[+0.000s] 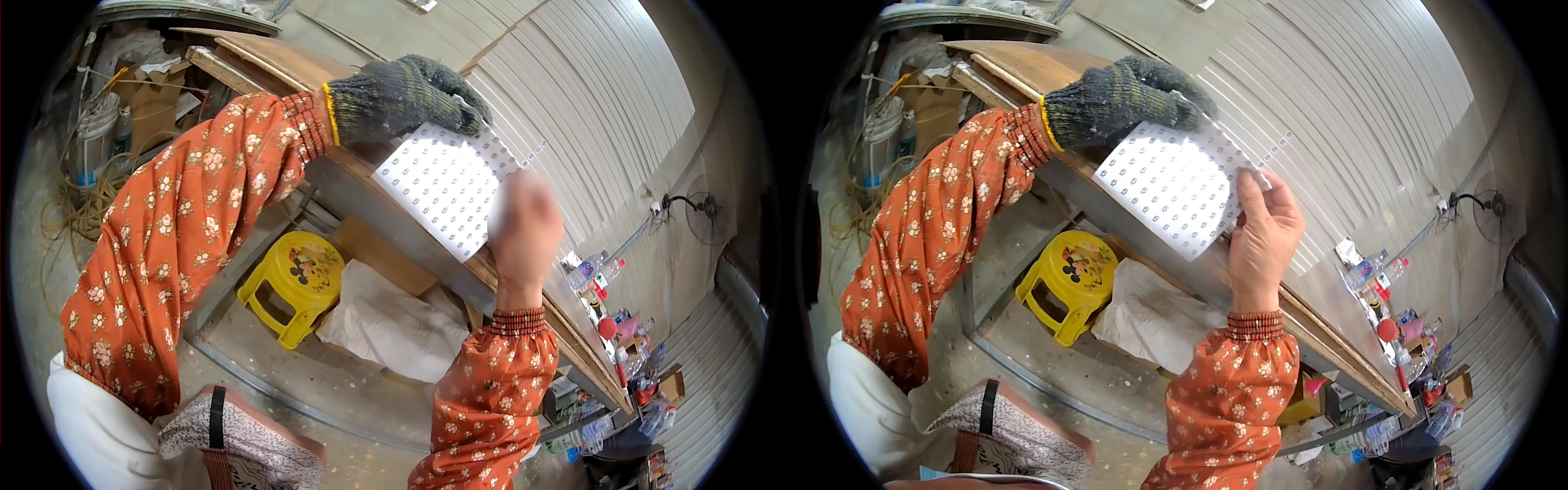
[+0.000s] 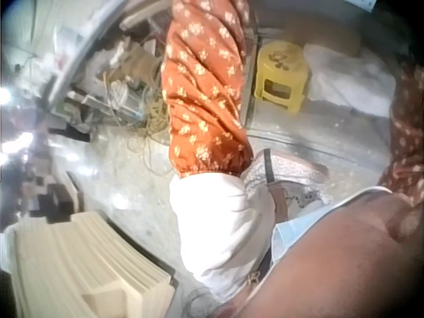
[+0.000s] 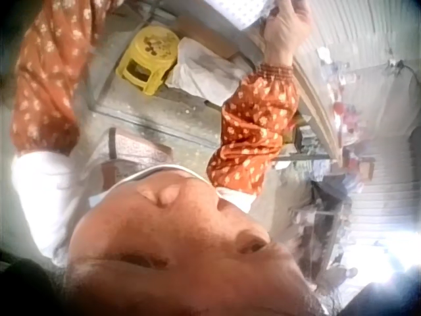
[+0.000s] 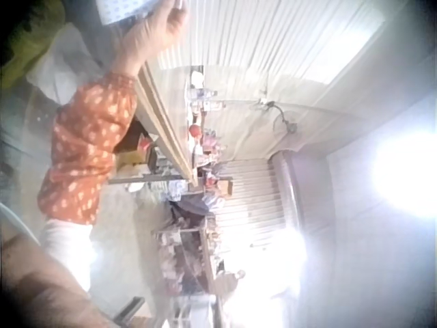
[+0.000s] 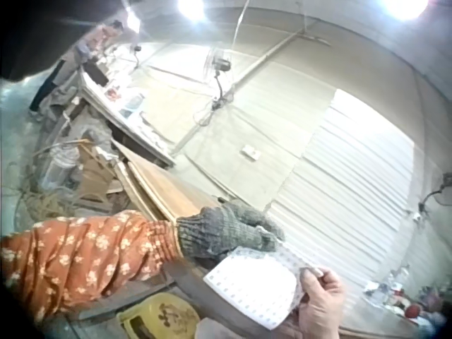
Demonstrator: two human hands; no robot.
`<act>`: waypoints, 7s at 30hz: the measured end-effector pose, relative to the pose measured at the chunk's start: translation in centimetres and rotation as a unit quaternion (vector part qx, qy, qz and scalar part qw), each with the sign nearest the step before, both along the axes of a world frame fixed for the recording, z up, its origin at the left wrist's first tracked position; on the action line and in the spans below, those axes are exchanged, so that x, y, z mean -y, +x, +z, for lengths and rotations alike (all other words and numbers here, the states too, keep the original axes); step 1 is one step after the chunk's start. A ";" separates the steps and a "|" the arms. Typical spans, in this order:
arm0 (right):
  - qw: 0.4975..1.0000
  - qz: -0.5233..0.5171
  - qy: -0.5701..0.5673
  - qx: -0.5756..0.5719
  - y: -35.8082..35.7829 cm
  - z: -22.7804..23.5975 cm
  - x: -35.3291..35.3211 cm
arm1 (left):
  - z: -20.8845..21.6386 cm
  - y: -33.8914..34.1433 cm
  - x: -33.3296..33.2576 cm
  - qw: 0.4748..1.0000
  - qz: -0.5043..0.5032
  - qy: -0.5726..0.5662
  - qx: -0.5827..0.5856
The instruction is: The person peels stickers from a sheet and applies them onto a stack of panels. The person then places the sticker sheet on a workbench and moves a bottle and tools.
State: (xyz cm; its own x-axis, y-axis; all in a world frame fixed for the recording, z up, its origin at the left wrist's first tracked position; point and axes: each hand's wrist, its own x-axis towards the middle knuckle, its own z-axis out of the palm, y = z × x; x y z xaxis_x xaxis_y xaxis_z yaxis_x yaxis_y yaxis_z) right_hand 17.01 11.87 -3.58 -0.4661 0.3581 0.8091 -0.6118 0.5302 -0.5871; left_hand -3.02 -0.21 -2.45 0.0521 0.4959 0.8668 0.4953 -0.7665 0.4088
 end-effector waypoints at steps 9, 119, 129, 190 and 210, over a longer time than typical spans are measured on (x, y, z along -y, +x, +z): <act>0.998 0.041 -0.036 -0.024 -0.5 -0.1 1.1 | -0.3 0.2 0.7 0.999 0.016 -0.028 -0.024; 0.840 -0.444 0.291 0.113 2.0 10.5 -2.9 | 0.9 1.5 0.6 0.993 0.041 -0.110 0.021; 0.810 -0.481 0.327 0.080 1.9 10.4 -5.0 | 0.8 1.2 -0.6 0.994 0.026 -0.107 0.025; 0.883 -0.417 0.217 -0.010 2.1 7.4 -4.9 | 0.8 0.8 -0.6 0.994 -0.001 -0.104 0.024; 0.615 -0.585 0.528 -0.042 1.5 3.9 -5.4 | 1.0 0.6 -0.3 0.991 -0.031 -0.118 0.050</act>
